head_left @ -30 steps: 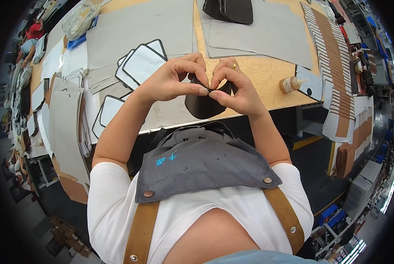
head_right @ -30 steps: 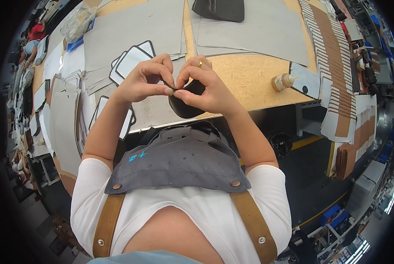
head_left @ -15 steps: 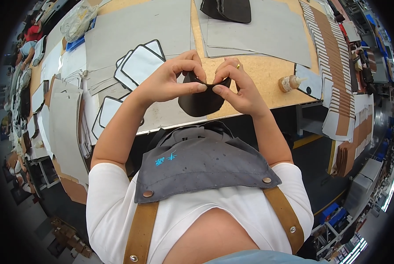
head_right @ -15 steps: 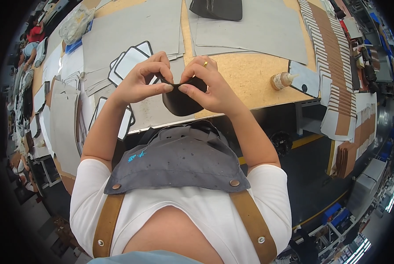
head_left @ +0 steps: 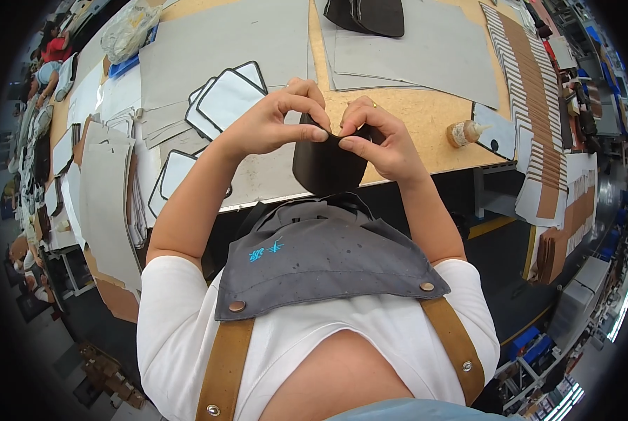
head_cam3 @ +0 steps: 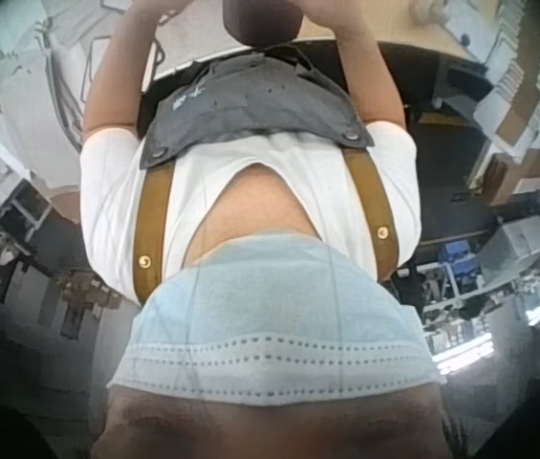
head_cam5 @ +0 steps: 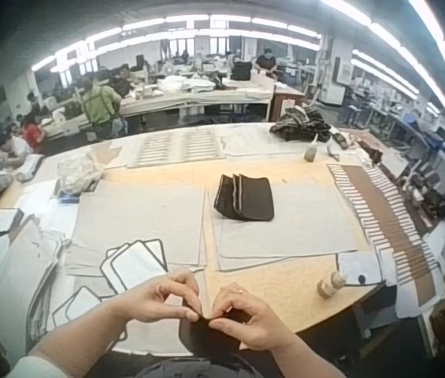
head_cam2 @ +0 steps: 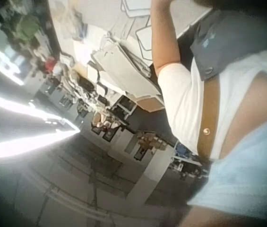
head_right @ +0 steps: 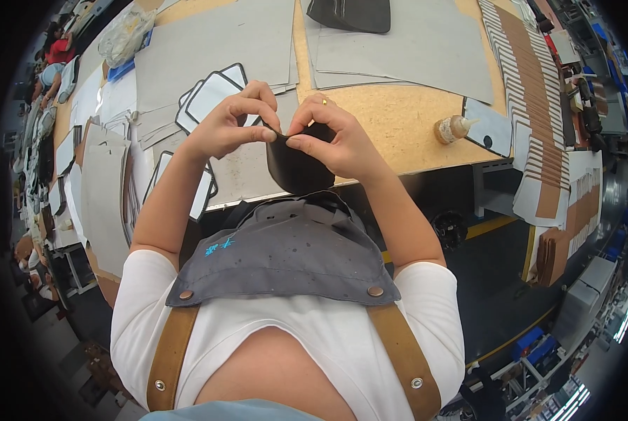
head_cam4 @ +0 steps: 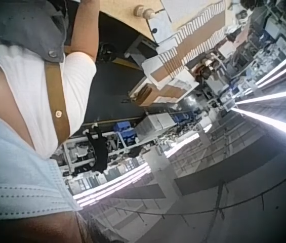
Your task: Assembling leather components by peeling adhesive liners and sticking pieces together.
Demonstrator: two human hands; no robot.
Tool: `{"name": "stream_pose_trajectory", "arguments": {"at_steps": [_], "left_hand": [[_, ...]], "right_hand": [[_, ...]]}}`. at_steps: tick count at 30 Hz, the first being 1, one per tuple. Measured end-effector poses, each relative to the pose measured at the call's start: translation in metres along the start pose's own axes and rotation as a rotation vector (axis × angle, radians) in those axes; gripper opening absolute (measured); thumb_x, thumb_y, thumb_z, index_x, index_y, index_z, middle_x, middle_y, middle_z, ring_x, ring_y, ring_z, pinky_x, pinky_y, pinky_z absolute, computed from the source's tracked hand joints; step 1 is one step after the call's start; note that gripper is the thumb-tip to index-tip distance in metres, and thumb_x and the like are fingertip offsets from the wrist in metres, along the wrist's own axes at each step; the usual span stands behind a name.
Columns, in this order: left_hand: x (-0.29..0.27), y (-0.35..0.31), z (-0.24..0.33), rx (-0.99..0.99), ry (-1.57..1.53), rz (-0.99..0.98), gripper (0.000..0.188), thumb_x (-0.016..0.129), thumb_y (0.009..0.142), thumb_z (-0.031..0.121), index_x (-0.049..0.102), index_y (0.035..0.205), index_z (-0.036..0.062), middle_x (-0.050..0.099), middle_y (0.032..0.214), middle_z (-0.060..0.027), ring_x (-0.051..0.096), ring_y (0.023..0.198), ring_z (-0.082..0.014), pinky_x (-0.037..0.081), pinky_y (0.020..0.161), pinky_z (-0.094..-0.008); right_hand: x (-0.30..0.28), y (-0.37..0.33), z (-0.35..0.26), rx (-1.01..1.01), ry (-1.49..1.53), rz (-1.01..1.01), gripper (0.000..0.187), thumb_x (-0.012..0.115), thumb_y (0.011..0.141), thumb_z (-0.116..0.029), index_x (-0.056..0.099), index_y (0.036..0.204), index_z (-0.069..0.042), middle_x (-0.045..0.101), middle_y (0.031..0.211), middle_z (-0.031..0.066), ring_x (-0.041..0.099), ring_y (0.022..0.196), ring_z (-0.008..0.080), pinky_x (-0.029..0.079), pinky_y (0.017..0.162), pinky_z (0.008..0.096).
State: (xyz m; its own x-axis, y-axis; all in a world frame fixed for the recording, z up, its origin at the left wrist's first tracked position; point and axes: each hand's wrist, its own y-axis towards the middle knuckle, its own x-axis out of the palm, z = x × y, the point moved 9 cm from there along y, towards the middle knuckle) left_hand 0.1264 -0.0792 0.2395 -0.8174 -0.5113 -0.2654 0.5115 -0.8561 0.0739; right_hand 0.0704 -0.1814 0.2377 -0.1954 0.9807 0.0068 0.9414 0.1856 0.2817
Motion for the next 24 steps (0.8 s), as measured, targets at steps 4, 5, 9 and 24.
{"name": "stream_pose_trajectory", "arguments": {"at_steps": [4, 5, 9, 24], "left_hand": [[-0.01, -0.008, -0.013, -0.09, -0.107, 0.001, 0.014, 0.071, 0.074, 0.02, 0.066, 0.08, 0.0086, 0.05, 0.083, 0.0006, 0.044, 0.091, -0.0148, 0.031, 0.089, -0.0294], [-0.008, -0.009, -0.012, -0.08, -0.099, -0.01, 0.014, 0.07, 0.076, 0.02, 0.065, 0.081, 0.0081, 0.05, 0.084, 0.0005, 0.044, 0.091, -0.0139, 0.032, 0.087, -0.0289], [-0.007, -0.012, -0.009, -0.057, -0.067, 0.023, 0.011, 0.069, 0.075, 0.015, 0.064, 0.08, 0.0063, 0.046, 0.082, -0.0002, 0.044, 0.083, -0.0126, 0.034, 0.078, -0.0265], [-0.012, -0.028, 0.002, -0.029, -0.009, -0.007, 0.011, 0.069, 0.075, 0.018, 0.064, 0.078, 0.0083, 0.052, 0.082, 0.0001, 0.044, 0.093, -0.0155, 0.031, 0.087, -0.03]], "right_hand": [[-0.006, -0.006, 0.009, 0.048, 0.11, 0.024, 0.01, 0.065, 0.074, -0.004, 0.058, 0.08, -0.007, 0.052, 0.08, 0.0018, 0.047, 0.084, 0.0152, 0.036, 0.077, 0.0268], [-0.006, -0.006, 0.008, 0.043, 0.01, 0.015, 0.009, 0.065, 0.074, -0.006, 0.058, 0.079, -0.007, 0.053, 0.08, 0.0016, 0.048, 0.085, 0.0154, 0.035, 0.08, 0.0284], [0.011, 0.0, -0.018, -0.137, -0.573, -0.006, 0.008, 0.065, 0.075, -0.012, 0.058, 0.077, -0.008, 0.054, 0.077, 0.0004, 0.049, 0.086, 0.016, 0.028, 0.091, 0.0348], [0.021, -0.003, -0.014, -0.123, -0.482, -0.112, 0.008, 0.065, 0.075, -0.013, 0.058, 0.078, -0.011, 0.055, 0.076, -0.0028, 0.052, 0.083, 0.0131, 0.023, 0.099, 0.0387]]}}
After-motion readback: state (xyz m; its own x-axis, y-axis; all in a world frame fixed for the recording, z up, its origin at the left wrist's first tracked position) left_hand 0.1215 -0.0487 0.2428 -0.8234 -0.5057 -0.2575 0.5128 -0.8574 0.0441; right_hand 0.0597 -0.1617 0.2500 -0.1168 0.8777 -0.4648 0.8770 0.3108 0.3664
